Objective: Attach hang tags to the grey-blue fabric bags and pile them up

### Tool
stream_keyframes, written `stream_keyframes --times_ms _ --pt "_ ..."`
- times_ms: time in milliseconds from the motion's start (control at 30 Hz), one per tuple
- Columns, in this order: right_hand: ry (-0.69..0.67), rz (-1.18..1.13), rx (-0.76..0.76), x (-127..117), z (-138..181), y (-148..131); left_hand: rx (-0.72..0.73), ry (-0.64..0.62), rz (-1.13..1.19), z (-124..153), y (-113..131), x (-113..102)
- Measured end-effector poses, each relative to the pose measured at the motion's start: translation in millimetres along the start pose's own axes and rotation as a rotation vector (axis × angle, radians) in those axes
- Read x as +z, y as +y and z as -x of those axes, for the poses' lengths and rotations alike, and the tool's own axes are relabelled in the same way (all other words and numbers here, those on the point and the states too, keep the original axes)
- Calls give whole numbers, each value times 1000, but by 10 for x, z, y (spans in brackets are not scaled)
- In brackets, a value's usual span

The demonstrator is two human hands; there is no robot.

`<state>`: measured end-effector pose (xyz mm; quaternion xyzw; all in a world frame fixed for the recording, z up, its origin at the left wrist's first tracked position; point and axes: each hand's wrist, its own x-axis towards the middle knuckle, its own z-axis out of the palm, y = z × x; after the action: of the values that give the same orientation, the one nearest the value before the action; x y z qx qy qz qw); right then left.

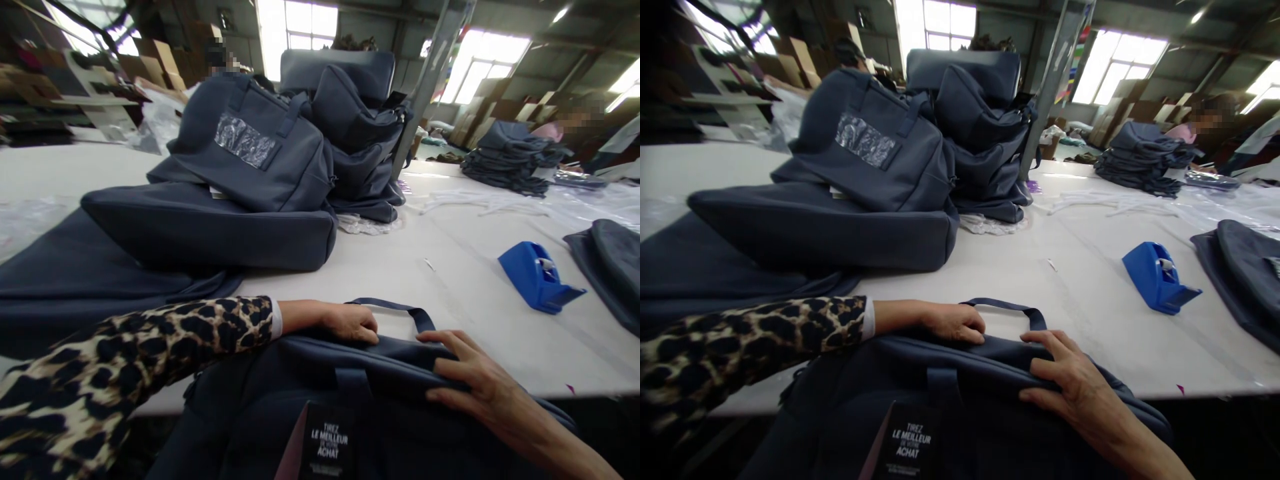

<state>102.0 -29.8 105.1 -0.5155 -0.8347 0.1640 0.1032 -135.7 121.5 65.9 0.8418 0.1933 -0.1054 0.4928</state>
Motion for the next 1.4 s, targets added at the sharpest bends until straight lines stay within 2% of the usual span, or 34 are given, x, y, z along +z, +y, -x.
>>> stream_keyframes --times_ms 100,233,333,433,500,600,700,800,900,1000,1067,1100,1167,1233,1300,1333,1400 --pt "-56 -43 34 -22 -59 18 41 -10 106 85 39 16" --pt "-113 -67 22 -77 -76 -42 -16 -124 257 96 75 -1" --pt "-110 -64 -17 -103 -63 -102 -36 -142 141 24 97 -27" --pt "-108 -75 -13 -86 -67 -100 -3 -20 -117 -13 137 -32" --pt "-64 -86 31 -57 -87 -63 63 38 -194 21 183 -16" --pt "-39 -141 174 -25 -135 -25 156 42 -120 138 286 15" --pt "-123 -241 298 -21 -177 -74 182 -8 -24 274 437 14" --pt "-159 -192 276 -30 -168 -203 103 -64 -4 419 643 4" --pt "-184 -103 224 -113 -93 -336 -2 -46 -198 599 875 80" --pt "-331 -236 156 -310 -32 -372 87 16 -438 795 1063 286" --pt "-417 -352 181 -427 -55 -327 196 27 -528 898 1136 458" --pt "-419 -363 221 -452 -88 -293 249 41 -566 932 1156 542" --pt "-416 -302 302 -411 -178 -231 334 105 -630 967 1172 679" --pt "-580 -244 323 -275 -267 -205 364 147 -673 975 1179 758" --pt "-837 -279 335 -132 -328 -233 358 105 -677 986 1187 777" --pt "-914 -322 364 -88 -346 -267 358 73 -671 995 1190 773" --pt "-921 -458 408 -89 -367 -373 381 56 -670 1018 1182 766"
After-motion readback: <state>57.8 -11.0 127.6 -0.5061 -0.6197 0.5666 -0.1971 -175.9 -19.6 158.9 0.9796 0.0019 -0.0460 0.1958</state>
